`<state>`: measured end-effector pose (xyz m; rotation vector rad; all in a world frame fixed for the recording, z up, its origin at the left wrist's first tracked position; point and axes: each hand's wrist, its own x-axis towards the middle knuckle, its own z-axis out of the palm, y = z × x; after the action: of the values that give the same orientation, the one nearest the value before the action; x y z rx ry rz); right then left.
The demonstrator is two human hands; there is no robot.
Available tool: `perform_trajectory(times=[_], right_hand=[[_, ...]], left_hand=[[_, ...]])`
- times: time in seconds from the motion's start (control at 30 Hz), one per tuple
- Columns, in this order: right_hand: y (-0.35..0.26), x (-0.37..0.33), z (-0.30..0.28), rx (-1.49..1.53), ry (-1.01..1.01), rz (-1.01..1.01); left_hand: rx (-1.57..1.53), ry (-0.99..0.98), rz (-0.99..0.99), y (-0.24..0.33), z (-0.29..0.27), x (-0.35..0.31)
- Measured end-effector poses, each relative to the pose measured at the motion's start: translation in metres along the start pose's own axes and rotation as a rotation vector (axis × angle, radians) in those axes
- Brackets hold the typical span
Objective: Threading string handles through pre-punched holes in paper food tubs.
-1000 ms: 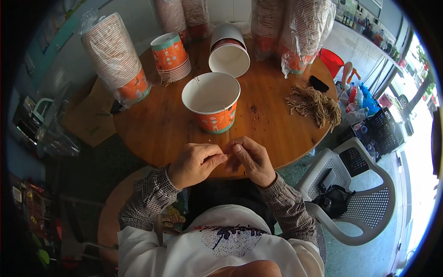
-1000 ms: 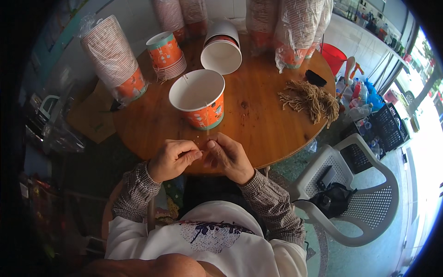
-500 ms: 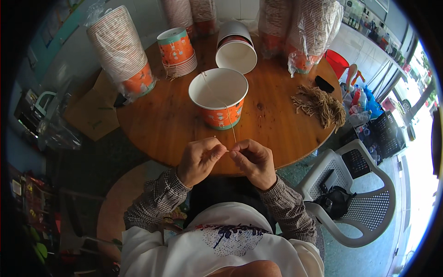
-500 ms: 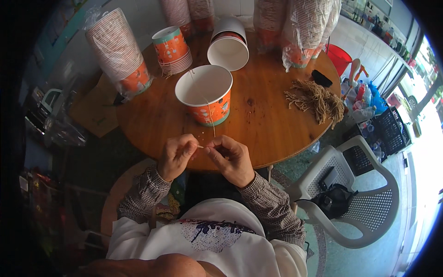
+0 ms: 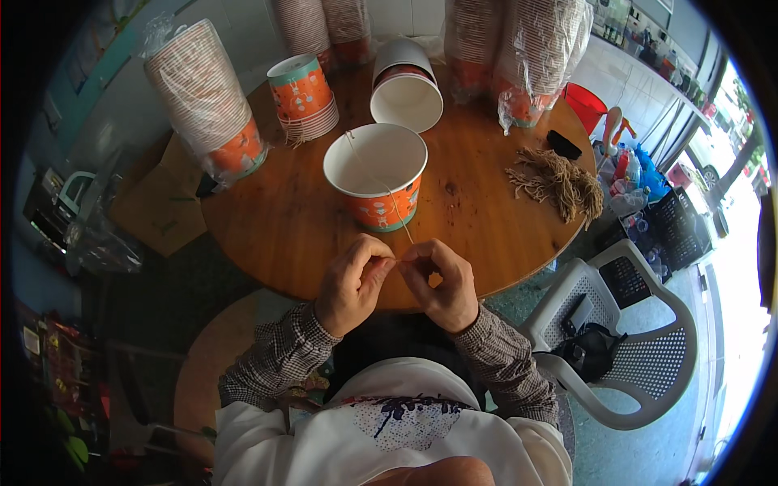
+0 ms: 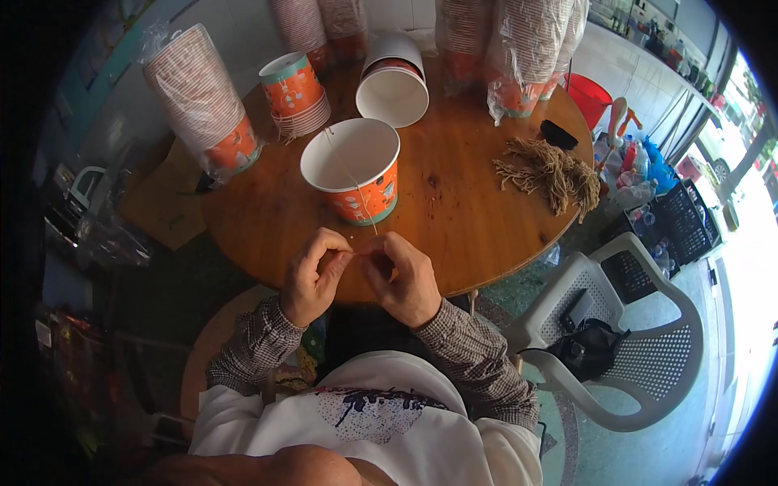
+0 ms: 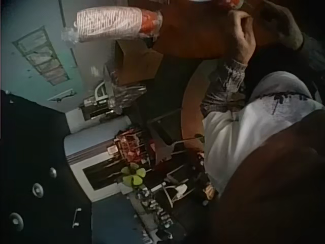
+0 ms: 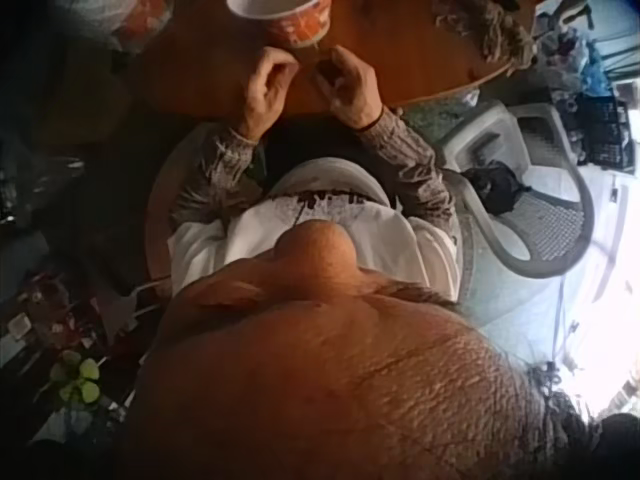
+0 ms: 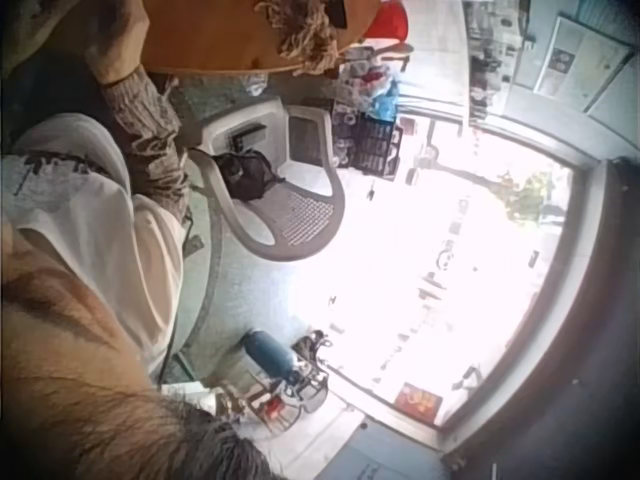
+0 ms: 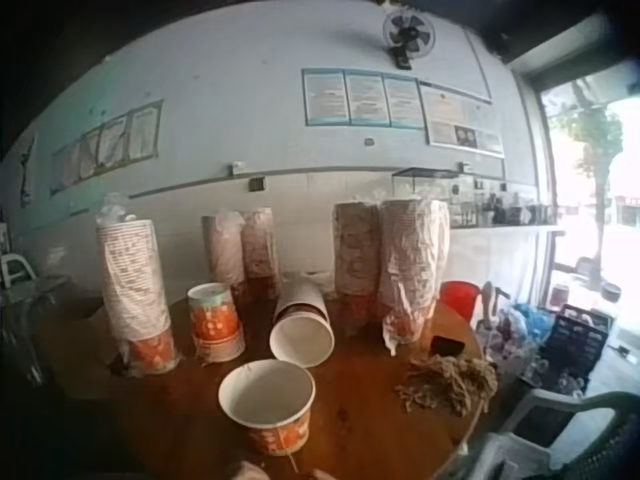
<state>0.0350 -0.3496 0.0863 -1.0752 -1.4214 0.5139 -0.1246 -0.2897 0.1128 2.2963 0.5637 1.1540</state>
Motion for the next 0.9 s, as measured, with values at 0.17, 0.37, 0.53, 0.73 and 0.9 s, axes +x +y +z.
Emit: perform_trajectory(times=[0.17,0.37,0.53,0.73,0.9], right_hand=[[0.004,0.005,-0.006,0.022,0.000,0.005],[0.026,0.022,-0.018,0.366,-0.129,0.248],[0.072,0.103,-0.076,-0.082,0.457,-0.083],[0.113,0.062,-0.002,0.237,0.328,0.111],[0.108,0.057,0.025,0.624,0.335,0.243]], left_hand=[[0.019,0.009,0.037,-0.001,0.005,0.006],[0.222,0.028,0.226,-0.023,0.013,0.014],[0.332,0.176,0.199,-0.044,0.005,0.049],[0.539,0.048,0.126,-0.072,0.019,0.066],[0.569,-0.015,0.090,-0.075,0.021,0.074]])
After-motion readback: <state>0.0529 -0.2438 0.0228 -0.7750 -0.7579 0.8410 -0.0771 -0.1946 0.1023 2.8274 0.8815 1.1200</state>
